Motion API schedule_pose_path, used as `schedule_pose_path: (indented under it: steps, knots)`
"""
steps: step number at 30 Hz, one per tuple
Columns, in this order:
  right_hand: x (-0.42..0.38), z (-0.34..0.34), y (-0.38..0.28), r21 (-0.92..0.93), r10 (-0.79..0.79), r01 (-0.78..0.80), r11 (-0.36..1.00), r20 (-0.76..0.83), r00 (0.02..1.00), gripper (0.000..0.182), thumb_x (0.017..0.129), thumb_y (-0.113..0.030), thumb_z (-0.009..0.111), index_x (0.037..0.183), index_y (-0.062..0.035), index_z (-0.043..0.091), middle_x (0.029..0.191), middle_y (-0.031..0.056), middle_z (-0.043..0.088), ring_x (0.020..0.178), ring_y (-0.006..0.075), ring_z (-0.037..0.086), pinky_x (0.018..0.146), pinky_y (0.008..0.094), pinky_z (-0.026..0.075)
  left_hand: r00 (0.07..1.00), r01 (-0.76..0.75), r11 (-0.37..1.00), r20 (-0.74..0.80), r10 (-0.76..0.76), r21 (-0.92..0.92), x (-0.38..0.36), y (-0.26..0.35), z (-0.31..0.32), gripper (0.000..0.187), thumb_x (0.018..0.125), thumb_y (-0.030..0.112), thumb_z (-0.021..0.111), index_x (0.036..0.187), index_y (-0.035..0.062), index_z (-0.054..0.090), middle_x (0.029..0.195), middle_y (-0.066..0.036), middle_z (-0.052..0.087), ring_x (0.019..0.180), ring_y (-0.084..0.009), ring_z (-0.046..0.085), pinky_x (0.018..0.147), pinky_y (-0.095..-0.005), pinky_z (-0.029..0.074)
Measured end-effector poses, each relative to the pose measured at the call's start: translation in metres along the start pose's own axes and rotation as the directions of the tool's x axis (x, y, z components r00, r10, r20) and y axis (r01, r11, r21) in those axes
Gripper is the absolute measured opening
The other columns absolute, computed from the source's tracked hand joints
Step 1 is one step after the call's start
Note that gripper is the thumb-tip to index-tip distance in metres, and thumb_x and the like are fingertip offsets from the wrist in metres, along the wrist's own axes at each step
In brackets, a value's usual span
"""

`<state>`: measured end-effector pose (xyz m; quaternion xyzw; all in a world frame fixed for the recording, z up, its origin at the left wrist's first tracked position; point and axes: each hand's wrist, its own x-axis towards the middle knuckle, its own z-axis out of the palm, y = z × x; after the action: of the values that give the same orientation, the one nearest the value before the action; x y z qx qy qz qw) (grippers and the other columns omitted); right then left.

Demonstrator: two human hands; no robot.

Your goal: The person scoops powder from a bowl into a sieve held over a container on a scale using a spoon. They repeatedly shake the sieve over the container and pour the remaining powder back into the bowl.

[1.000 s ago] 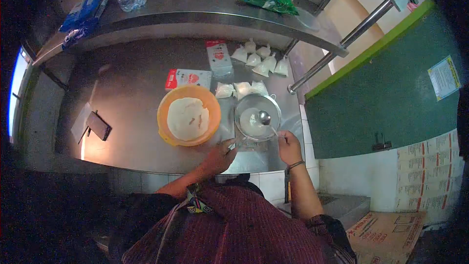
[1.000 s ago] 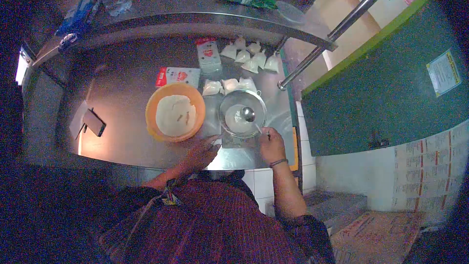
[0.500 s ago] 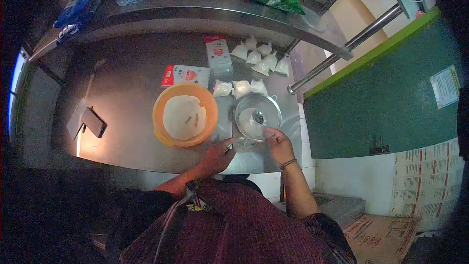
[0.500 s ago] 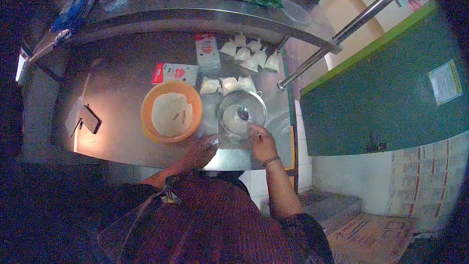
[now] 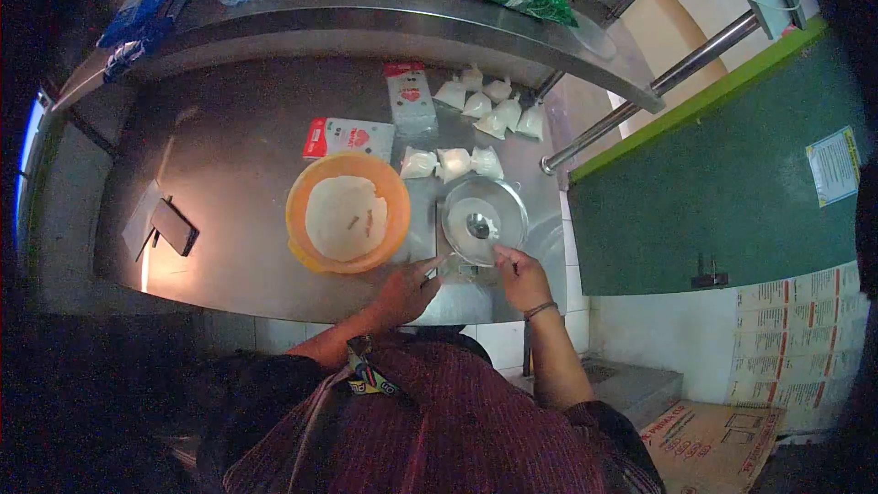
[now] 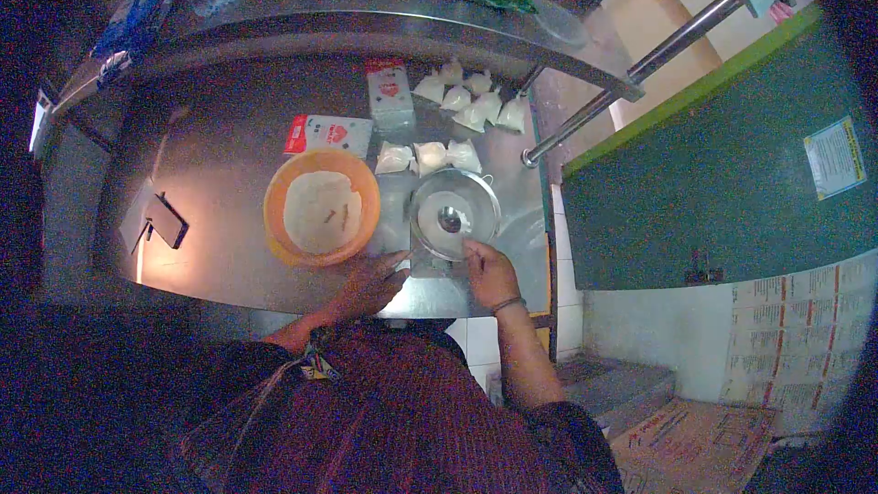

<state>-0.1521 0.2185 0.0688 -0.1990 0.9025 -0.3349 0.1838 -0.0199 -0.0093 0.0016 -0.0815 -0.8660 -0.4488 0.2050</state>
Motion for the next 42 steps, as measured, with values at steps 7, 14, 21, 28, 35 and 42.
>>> schedule_pose_path:
  steps: [7,14,21,28,35,42]
  knots:
    - [0.008,0.002,0.021,0.134,-0.084,0.084,0.987,-0.002,0.996,0.028,0.100,-0.019,0.058,0.121,-0.0056,0.070,0.109,0.0198,0.073,0.102,0.0309,0.071,0.092,0.0372,0.054,0.821,0.495,0.869,0.343,-0.456,-0.030,0.011,0.017,-0.021,0.044,0.097,0.022,0.062,0.137,0.0019,0.057,0.102,-0.027,0.069,0.091,-0.0410,0.068,0.082,-0.0473,0.053]
    - [0.003,-0.015,-0.002,0.051,-0.072,0.069,0.996,0.060,0.996,0.027,0.098,-0.014,0.059,0.120,-0.0049,0.070,0.110,0.0192,0.073,0.102,0.0281,0.072,0.092,0.0351,0.054,0.895,0.411,0.910,0.213,-0.392,-0.049,0.004,0.014,-0.020,0.045,0.097,0.022,0.062,0.136,-0.0003,0.057,0.104,-0.029,0.068,0.094,-0.0426,0.067,0.083,-0.0486,0.053]
    - [-0.002,-0.012,-0.012,-0.010,-0.121,0.122,0.992,0.070,0.990,0.030,0.094,-0.016,0.064,0.122,-0.0060,0.070,0.117,0.0219,0.070,0.108,0.0328,0.070,0.094,0.0387,0.054,0.823,0.521,0.848,0.322,-0.469,-0.095,0.011,0.026,-0.034,0.044,0.098,0.023,0.062,0.134,-0.0013,0.057,0.106,-0.029,0.068,0.091,-0.0424,0.067,0.082,-0.0492,0.052]
    - [0.005,-0.005,0.006,0.048,-0.118,0.122,0.991,-0.077,0.990,0.034,0.096,-0.017,0.065,0.127,-0.0038,0.067,0.107,0.0138,0.071,0.093,0.0221,0.066,0.083,0.0333,0.053,0.888,0.431,0.899,0.213,-0.408,-0.072,0.009,0.024,-0.029,0.042,0.098,0.023,0.061,0.137,0.0061,0.057,0.085,-0.022,0.067,0.074,-0.0352,0.065,0.074,-0.0480,0.051]
    - [0.004,0.005,0.012,0.288,0.107,-0.073,0.955,-0.103,0.989,0.032,0.093,-0.011,0.068,0.125,-0.0066,0.070,0.111,0.0149,0.074,0.101,0.0223,0.070,0.088,0.0342,0.054,0.882,0.457,0.879,0.198,-0.428,-0.136,0.009,0.030,-0.032,0.047,0.097,0.023,0.060,0.142,0.0114,0.054,0.095,-0.024,0.068,0.079,-0.0372,0.066,0.077,-0.0489,0.051]
    - [0.002,0.006,0.021,0.394,0.126,-0.105,0.913,-0.028,0.992,0.031,0.094,-0.009,0.067,0.125,-0.0047,0.070,0.078,-0.0052,0.065,0.061,0.0026,0.045,0.056,0.0202,0.038,0.883,0.442,0.891,0.228,-0.411,-0.104,0.004,0.019,-0.028,0.043,0.098,0.023,0.060,0.137,0.0057,0.057,0.103,-0.026,0.067,0.086,-0.0381,0.067,0.079,-0.0487,0.051]
